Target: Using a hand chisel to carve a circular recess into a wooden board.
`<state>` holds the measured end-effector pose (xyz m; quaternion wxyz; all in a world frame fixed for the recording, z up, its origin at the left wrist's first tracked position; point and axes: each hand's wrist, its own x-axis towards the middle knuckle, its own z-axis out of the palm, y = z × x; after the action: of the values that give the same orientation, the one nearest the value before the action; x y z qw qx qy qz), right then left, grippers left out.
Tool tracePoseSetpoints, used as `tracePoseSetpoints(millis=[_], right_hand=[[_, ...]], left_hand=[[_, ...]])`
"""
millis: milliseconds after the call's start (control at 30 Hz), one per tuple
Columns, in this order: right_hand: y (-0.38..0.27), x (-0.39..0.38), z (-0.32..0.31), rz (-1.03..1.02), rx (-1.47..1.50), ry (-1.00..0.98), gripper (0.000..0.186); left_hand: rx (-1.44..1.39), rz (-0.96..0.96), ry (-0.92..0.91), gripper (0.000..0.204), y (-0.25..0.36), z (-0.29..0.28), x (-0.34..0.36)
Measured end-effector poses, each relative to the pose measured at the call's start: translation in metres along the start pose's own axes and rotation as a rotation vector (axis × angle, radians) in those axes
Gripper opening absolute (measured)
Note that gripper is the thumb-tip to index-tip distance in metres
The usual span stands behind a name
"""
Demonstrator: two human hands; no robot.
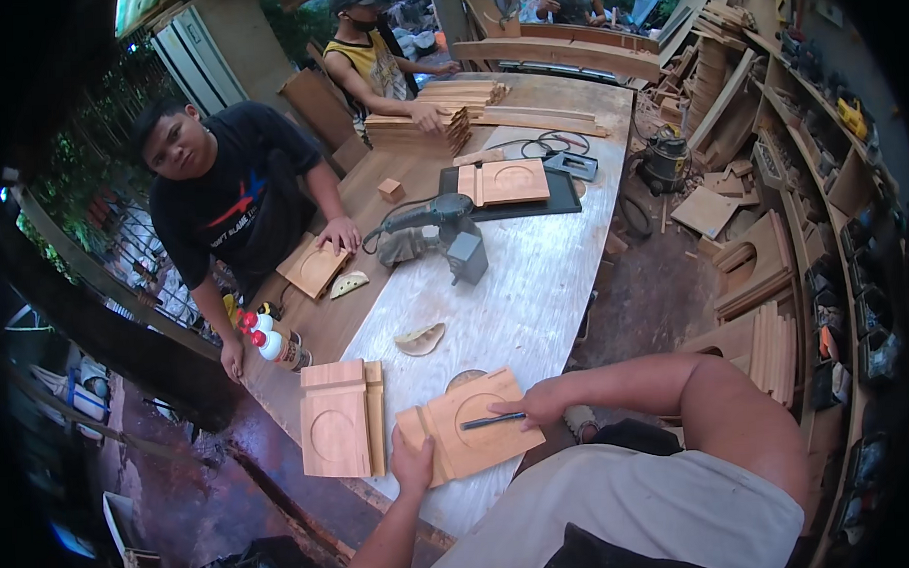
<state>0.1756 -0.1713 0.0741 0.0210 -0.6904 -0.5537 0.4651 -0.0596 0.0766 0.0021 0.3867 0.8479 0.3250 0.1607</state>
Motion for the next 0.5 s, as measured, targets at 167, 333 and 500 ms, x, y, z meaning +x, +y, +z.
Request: tracePoseSetpoints(millis=[167,333,500], right_hand=[[-0.001,-0.001,-0.001,0.008,-0.019,-0.007,0.085],[0.003,0.003,0.002,-0.008,-0.036,0.021,0.085],[0.005,0.004,0.003,-0.013,-0.033,0.015,0.085]], left_hand=[[0.019,0.043,0.031,0.074,0.010,-0.003,0.000],[0.043,-0.047,-0.030,0.073,0.022,-0.007,-0.001],[0.057,-0.014,-0.023,0.074,0.010,-0.004,0.001]])
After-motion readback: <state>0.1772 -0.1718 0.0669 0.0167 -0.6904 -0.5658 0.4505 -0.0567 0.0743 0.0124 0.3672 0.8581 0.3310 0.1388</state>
